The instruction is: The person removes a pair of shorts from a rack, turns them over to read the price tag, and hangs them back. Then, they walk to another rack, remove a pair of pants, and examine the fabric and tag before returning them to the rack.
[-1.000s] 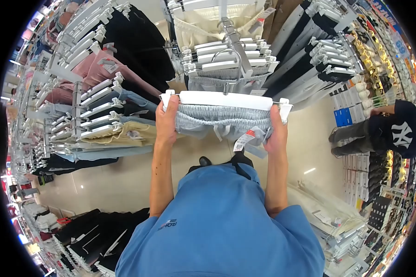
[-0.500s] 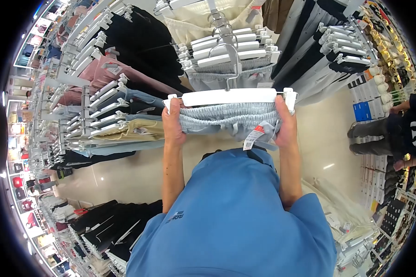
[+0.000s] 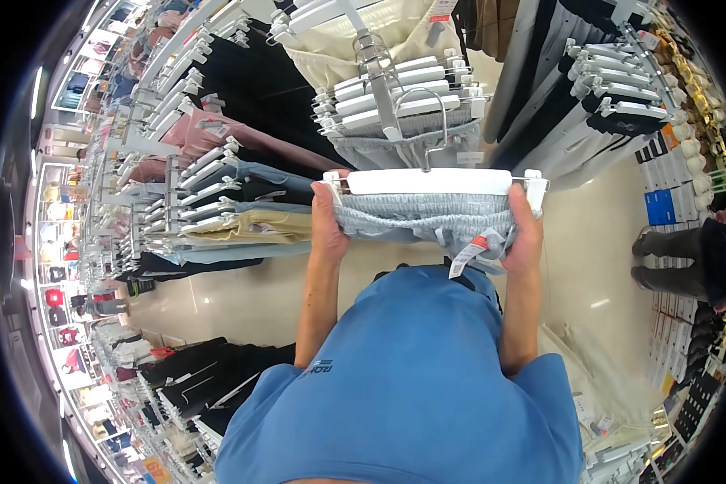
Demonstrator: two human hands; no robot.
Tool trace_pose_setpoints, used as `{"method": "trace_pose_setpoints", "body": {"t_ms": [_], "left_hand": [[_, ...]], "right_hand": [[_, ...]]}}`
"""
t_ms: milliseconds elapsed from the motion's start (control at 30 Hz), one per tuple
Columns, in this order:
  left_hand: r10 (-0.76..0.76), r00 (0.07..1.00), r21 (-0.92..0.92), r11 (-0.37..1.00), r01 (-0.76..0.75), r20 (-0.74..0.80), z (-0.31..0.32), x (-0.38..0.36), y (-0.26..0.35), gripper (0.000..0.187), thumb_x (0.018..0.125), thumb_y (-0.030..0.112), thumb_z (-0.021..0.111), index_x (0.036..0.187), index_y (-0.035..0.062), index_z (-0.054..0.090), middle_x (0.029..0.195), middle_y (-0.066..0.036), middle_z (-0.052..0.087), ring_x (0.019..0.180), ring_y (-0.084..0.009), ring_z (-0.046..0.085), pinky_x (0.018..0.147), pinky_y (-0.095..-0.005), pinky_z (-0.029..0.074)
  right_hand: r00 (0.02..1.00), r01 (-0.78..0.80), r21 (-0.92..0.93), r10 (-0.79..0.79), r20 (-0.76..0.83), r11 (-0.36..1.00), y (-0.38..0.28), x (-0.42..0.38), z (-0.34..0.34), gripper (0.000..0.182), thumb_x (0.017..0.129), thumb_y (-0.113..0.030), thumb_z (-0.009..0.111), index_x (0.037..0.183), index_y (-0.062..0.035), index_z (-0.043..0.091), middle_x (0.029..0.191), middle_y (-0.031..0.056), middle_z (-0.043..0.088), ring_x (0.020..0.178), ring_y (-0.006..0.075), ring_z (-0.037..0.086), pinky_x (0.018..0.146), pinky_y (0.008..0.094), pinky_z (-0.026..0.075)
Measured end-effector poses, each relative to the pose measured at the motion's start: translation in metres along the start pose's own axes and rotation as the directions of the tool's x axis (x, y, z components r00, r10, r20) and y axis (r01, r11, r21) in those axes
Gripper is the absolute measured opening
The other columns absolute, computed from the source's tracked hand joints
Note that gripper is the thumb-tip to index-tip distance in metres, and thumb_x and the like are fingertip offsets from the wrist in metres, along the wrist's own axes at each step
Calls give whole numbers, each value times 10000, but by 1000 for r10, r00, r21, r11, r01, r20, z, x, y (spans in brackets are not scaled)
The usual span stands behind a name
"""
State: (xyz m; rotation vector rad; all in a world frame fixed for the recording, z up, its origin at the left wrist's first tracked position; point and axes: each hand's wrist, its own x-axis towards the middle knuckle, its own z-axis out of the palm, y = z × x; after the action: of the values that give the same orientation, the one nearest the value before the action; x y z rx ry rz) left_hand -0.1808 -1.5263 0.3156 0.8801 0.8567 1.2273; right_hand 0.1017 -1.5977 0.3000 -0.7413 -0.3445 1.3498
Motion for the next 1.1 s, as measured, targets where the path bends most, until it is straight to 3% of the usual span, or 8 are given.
{"method": "trace_pose_setpoints", "body": {"t_ms": [200, 367, 400, 500, 533, 733, 933, 1100], "left_hand": [[12, 998, 37, 999, -14, 63, 6, -1, -5, 749, 912, 745, 467, 1171, 49, 559, 994, -53, 645, 896, -128, 619, 795, -285, 514], [38, 999, 67, 997, -39, 15, 4, -7, -8, 792, 900, 786, 419, 1152, 50, 568, 970, -40, 631, 891, -114, 596, 791, -266, 486], [75, 996, -7, 997, -74, 57, 2, -8, -5, 596, 950, 628, 551, 1141, 63, 579, 984, -26, 625, 894, -103, 583, 792, -257, 473], [95, 995, 170, 981, -94, 3, -12, -10, -11, 356, 937, 357, 684, 1136, 78, 588, 1012, -15, 622, 901, -96, 579, 793, -250, 471], [84, 996, 141, 987, -78, -36, -7, -12, -3, 320, 857, 123, 740, 1138, 83, 592, 1028, -7, 620, 916, -90, 578, 806, -249, 478], [50, 994, 119, 992, -38, -97, 7, -20, 11, 383, 814, 84, 791, 1140, 67, 592, 1052, -11, 637, 937, -82, 600, 839, -242, 492], [38, 994, 124, 992, -25, -103, -1, -22, 12, 299, 821, 85, 788, 1076, 72, 631, 955, 4, 637, 859, -66, 586, 790, -217, 476], [46, 971, 176, 984, -5, -233, 8, -25, 16, 175, 822, 97, 783, 946, 69, 663, 841, 43, 614, 737, -42, 545, 683, -213, 456]], "right_hand": [[999, -22, 22, 23, -27, 1000, -7, 6, -9, 367, 1018, -273, 542, 1235, 20, 584, 1137, 147, 686, 990, 239, 696, 865, 366, 567], [999, -25, -24, 24, -45, 999, -9, 8, -3, 372, 1000, -280, 577, 1214, 24, 586, 1111, 157, 691, 960, 245, 707, 836, 363, 580], [999, -27, -34, 25, -43, 999, -8, 10, -4, 382, 1000, -276, 573, 1229, 30, 577, 1124, 167, 689, 969, 255, 709, 848, 365, 578], [998, -56, -54, 55, -4, 997, -4, 11, -12, 395, 1024, -285, 536, 1275, 19, 568, 1189, 136, 669, 1049, 246, 676, 917, 375, 538], [997, -71, -45, 72, 19, 996, -3, 12, -12, 405, 1024, -295, 536, 1282, 16, 565, 1198, 135, 665, 1062, 248, 671, 934, 379, 529], [996, -63, -95, 69, 64, 993, -1, 14, -18, 425, 1023, -321, 536, 1286, 11, 563, 1197, 133, 665, 1065, 248, 670, 943, 380, 524], [985, -59, -122, 78, 156, 991, 2, 14, -34, 433, 1020, -344, 537, 1267, 10, 562, 1171, 134, 670, 1042, 252, 676, 907, 384, 548], [999, 17, -175, -10, 44, 984, 10, 13, -30, 409, 994, -313, 592, 1241, 10, 563, 1075, 137, 679, 907, 230, 703, 799, 359, 591]]}}
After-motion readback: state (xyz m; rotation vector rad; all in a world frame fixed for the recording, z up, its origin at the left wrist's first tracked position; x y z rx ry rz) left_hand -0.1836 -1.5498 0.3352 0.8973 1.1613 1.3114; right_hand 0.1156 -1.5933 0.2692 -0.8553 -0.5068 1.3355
